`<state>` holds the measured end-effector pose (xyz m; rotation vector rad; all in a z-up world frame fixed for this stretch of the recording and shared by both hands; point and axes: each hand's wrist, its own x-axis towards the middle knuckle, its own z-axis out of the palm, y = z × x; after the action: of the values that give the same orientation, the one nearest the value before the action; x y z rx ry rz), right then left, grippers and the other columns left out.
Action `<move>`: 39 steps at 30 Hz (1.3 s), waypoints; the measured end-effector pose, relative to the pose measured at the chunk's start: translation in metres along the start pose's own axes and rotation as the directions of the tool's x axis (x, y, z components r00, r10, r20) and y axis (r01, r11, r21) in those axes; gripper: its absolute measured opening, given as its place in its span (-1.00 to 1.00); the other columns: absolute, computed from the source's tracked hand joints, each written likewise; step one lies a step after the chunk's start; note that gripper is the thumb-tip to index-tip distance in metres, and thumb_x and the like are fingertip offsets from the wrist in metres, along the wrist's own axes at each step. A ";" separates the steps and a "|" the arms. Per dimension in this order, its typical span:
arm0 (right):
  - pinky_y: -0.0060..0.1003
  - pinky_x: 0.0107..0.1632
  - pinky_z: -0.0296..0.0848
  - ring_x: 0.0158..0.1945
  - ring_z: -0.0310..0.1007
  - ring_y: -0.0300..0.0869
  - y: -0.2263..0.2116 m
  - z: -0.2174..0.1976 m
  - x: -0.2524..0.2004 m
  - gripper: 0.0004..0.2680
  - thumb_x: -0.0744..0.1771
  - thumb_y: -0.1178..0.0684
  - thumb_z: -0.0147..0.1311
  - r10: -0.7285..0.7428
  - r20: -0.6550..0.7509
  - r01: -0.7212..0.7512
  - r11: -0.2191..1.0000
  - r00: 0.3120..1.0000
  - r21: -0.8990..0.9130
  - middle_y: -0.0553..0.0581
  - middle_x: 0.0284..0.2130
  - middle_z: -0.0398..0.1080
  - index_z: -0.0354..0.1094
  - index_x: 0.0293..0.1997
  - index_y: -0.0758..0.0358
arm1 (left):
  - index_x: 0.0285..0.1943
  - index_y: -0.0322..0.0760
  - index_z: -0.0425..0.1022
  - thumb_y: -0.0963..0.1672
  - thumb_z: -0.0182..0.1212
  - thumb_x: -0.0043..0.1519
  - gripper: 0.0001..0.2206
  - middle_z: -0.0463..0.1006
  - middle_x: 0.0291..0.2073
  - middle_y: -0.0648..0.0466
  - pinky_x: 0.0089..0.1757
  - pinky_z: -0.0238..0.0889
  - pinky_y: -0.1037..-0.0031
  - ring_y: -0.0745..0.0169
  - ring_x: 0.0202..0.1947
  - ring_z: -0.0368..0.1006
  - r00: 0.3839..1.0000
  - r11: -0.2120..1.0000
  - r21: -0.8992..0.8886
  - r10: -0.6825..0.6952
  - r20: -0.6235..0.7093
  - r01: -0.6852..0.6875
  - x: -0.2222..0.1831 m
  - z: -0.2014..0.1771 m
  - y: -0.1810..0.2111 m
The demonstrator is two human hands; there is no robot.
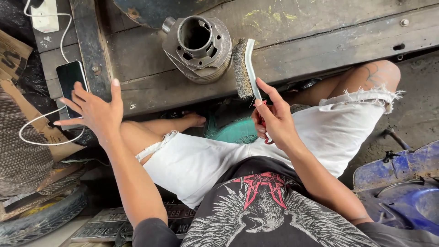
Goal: A person is cleaning a motorcycle cylinder head by scrubbing it with a wire brush to remove dirt and oxidation.
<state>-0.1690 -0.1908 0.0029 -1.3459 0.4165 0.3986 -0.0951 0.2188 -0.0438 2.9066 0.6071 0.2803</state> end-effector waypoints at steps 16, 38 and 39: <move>-0.35 -0.73 0.03 -0.73 -0.08 -0.27 0.004 0.030 0.003 -0.58 0.42 0.12 -0.15 -0.084 -0.088 0.081 0.996 0.993 -0.030 0.18 -0.63 0.17 -0.03 0.53 0.02 | 0.42 -0.19 0.19 0.14 0.25 0.34 -0.39 0.38 0.35 -0.07 0.39 -0.21 -0.26 -0.10 0.41 0.26 0.792 0.647 -0.481 0.579 -0.196 -0.592 -0.001 0.004 0.242; -0.36 -0.75 0.10 -0.74 0.05 -0.27 0.012 0.027 0.034 -0.62 0.45 0.05 -0.15 -0.161 -0.115 0.156 0.987 0.980 -0.048 0.11 -0.61 0.21 -0.02 0.51 -0.05 | -0.26 -0.18 0.47 -0.18 0.21 0.12 -0.94 0.52 -0.35 0.17 -0.32 0.28 0.33 0.10 -0.31 0.39 0.696 0.523 -0.460 0.527 -0.488 -0.718 0.003 0.018 0.250; -0.33 -0.77 0.16 -0.77 0.08 -0.23 0.025 0.025 0.024 -0.62 0.46 0.07 -0.15 -0.228 -0.078 0.222 0.972 0.971 -0.079 0.15 -0.62 0.24 -0.05 0.52 0.03 | -0.29 -0.20 0.47 -0.20 0.21 0.09 -0.94 0.51 -0.37 0.17 -0.36 0.27 0.36 0.13 -0.31 0.38 0.692 0.533 -0.445 0.504 -0.516 -0.720 0.002 0.019 0.251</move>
<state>-0.1595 -0.1606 -0.0256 -1.4651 0.3193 0.1683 0.0059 -0.0100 -0.0141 2.2770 -0.4964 0.8814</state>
